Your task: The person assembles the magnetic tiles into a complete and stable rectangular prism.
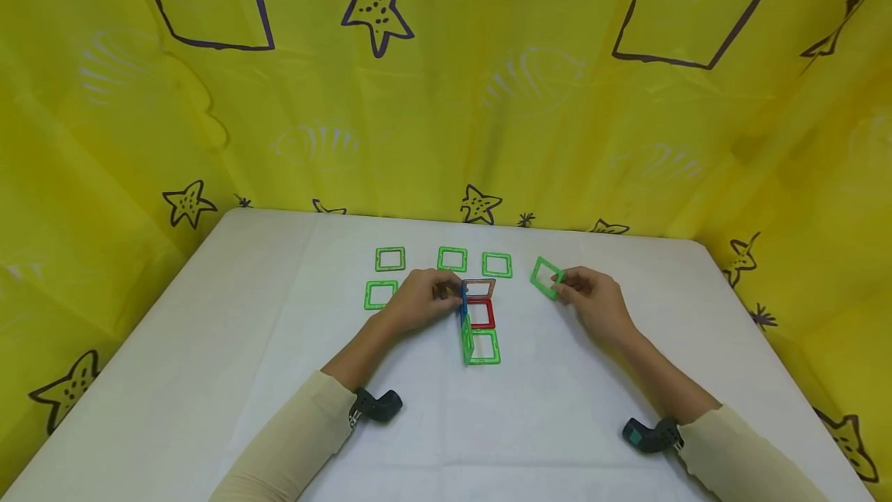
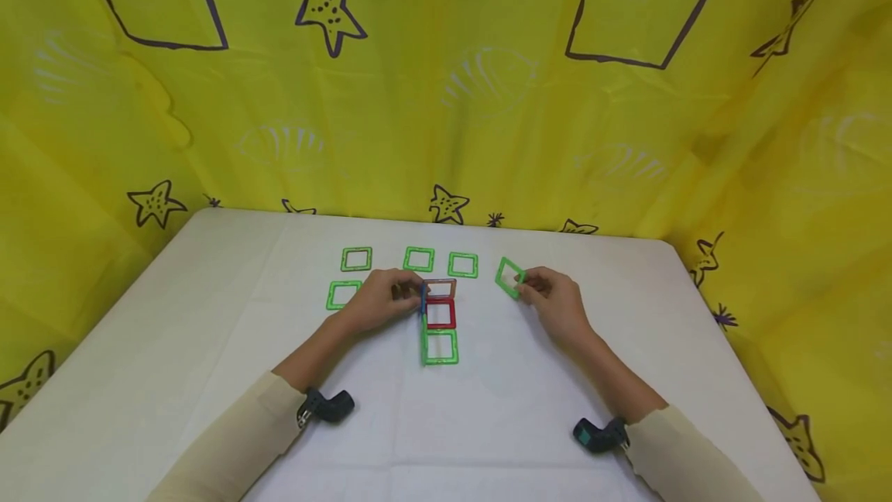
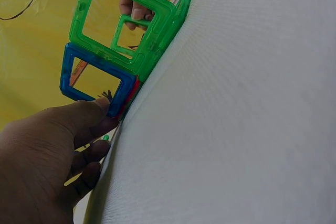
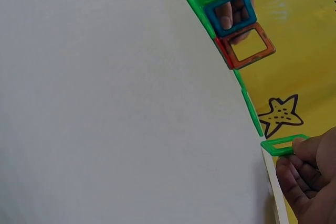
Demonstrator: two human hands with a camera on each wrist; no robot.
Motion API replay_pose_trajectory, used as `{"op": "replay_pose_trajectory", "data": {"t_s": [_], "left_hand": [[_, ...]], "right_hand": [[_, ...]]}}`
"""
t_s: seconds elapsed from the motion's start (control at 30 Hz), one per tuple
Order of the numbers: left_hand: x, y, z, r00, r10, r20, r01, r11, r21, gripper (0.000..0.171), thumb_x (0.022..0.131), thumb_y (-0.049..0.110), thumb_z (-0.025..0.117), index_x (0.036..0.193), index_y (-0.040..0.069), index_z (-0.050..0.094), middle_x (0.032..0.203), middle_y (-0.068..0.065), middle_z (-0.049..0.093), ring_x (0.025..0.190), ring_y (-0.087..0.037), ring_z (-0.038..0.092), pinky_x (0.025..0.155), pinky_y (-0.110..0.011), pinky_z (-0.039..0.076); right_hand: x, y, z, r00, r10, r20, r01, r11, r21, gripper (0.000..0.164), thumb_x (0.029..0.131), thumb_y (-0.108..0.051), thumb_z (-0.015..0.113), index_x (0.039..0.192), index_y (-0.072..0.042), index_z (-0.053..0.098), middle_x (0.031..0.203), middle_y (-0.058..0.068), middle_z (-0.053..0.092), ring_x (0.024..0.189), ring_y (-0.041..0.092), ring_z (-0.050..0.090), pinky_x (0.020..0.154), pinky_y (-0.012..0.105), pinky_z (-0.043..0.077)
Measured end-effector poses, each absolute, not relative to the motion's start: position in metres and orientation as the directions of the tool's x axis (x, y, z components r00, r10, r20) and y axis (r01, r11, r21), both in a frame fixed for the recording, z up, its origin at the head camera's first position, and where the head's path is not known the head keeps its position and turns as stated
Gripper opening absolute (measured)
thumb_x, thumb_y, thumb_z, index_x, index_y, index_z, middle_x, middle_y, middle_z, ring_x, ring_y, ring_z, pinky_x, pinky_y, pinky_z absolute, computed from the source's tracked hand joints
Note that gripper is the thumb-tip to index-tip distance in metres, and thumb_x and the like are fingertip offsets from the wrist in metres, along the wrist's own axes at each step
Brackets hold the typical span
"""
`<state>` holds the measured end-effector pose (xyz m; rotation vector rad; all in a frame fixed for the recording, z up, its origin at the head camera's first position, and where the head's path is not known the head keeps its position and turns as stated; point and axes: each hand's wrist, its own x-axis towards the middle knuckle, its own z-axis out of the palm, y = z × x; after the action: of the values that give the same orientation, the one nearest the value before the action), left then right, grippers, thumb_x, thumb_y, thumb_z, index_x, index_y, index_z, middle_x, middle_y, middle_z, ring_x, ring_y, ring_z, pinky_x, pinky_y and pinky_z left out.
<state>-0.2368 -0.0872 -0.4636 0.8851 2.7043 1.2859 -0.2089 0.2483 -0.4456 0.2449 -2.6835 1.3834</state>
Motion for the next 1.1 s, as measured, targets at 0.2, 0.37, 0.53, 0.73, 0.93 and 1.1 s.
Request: {"op": "replay_pose_trajectory", "data": {"t_s": [0.2, 0.37, 0.53, 0.73, 0.93, 1.1], "left_hand": [[-0.237, -0.088, -0.464, -0.84, 0.5, 0.211, 0.478, 0.498, 0.723, 0.019, 0.095, 0.01, 0.079, 0.114, 0.01, 0.078, 0.101, 0.006, 0.075, 0.086, -0.013, 0.061, 0.081, -0.031, 0.052], [-0.238, -0.088, -0.464, -0.836, 0.504, 0.216, 0.485, 0.494, 0.722, 0.02, 0.095, 0.01, 0.079, 0.114, 0.01, 0.078, 0.102, 0.005, 0.075, 0.087, -0.013, 0.061, 0.082, -0.031, 0.052], [-0.238, -0.088, -0.464, -0.833, 0.507, 0.222, 0.491, 0.491, 0.72, 0.019, 0.095, 0.01, 0.079, 0.114, 0.01, 0.077, 0.102, 0.004, 0.075, 0.087, -0.014, 0.061, 0.081, -0.031, 0.052], [-0.238, -0.088, -0.464, -0.833, 0.509, 0.217, 0.489, 0.492, 0.72, 0.019, 0.095, 0.01, 0.078, 0.114, 0.01, 0.078, 0.103, 0.005, 0.075, 0.086, -0.014, 0.061, 0.081, -0.031, 0.052], [-0.239, -0.088, -0.465, -0.831, 0.512, 0.218, 0.492, 0.493, 0.717, 0.019, 0.095, 0.011, 0.078, 0.114, 0.01, 0.078, 0.102, 0.005, 0.075, 0.086, -0.013, 0.061, 0.08, -0.031, 0.052], [-0.239, -0.088, -0.465, -0.831, 0.514, 0.214, 0.493, 0.501, 0.711, 0.02, 0.095, 0.012, 0.079, 0.115, 0.01, 0.077, 0.102, 0.005, 0.074, 0.085, -0.013, 0.061, 0.08, -0.03, 0.052]], "right_hand": [[-0.202, 0.242, -0.446, -0.979, -0.09, 0.181, -0.199, 0.593, -0.78, 0.016, 0.1, -0.009, 0.073, 0.111, 0.003, 0.072, 0.099, 0.013, 0.073, 0.085, 0.024, 0.066, 0.068, 0.023, 0.051], [-0.197, 0.235, -0.444, -0.973, -0.102, 0.205, -0.225, 0.59, -0.775, 0.011, 0.097, -0.005, 0.075, 0.106, 0.001, 0.074, 0.096, 0.01, 0.074, 0.083, 0.021, 0.067, 0.068, 0.023, 0.053], [-0.191, 0.227, -0.444, -0.96, -0.131, 0.247, -0.277, 0.578, -0.768, 0.007, 0.095, -0.002, 0.076, 0.102, 0.0, 0.076, 0.093, 0.008, 0.074, 0.081, 0.019, 0.068, 0.068, 0.023, 0.053], [-0.184, 0.219, -0.445, -0.953, -0.164, 0.256, -0.304, 0.554, -0.775, 0.008, 0.093, -0.001, 0.078, 0.101, -0.002, 0.076, 0.092, 0.006, 0.074, 0.081, 0.017, 0.068, 0.072, 0.022, 0.053], [-0.177, 0.21, -0.444, -0.947, -0.207, 0.247, -0.32, 0.505, -0.802, 0.011, 0.092, 0.0, 0.079, 0.102, -0.001, 0.075, 0.093, 0.007, 0.075, 0.081, 0.018, 0.069, 0.072, 0.022, 0.054], [-0.173, 0.204, -0.444, -0.945, -0.227, 0.237, -0.32, 0.484, -0.814, 0.013, 0.091, 0.001, 0.08, 0.102, 0.0, 0.075, 0.092, 0.006, 0.075, 0.081, 0.02, 0.069, 0.071, 0.023, 0.054]]}}
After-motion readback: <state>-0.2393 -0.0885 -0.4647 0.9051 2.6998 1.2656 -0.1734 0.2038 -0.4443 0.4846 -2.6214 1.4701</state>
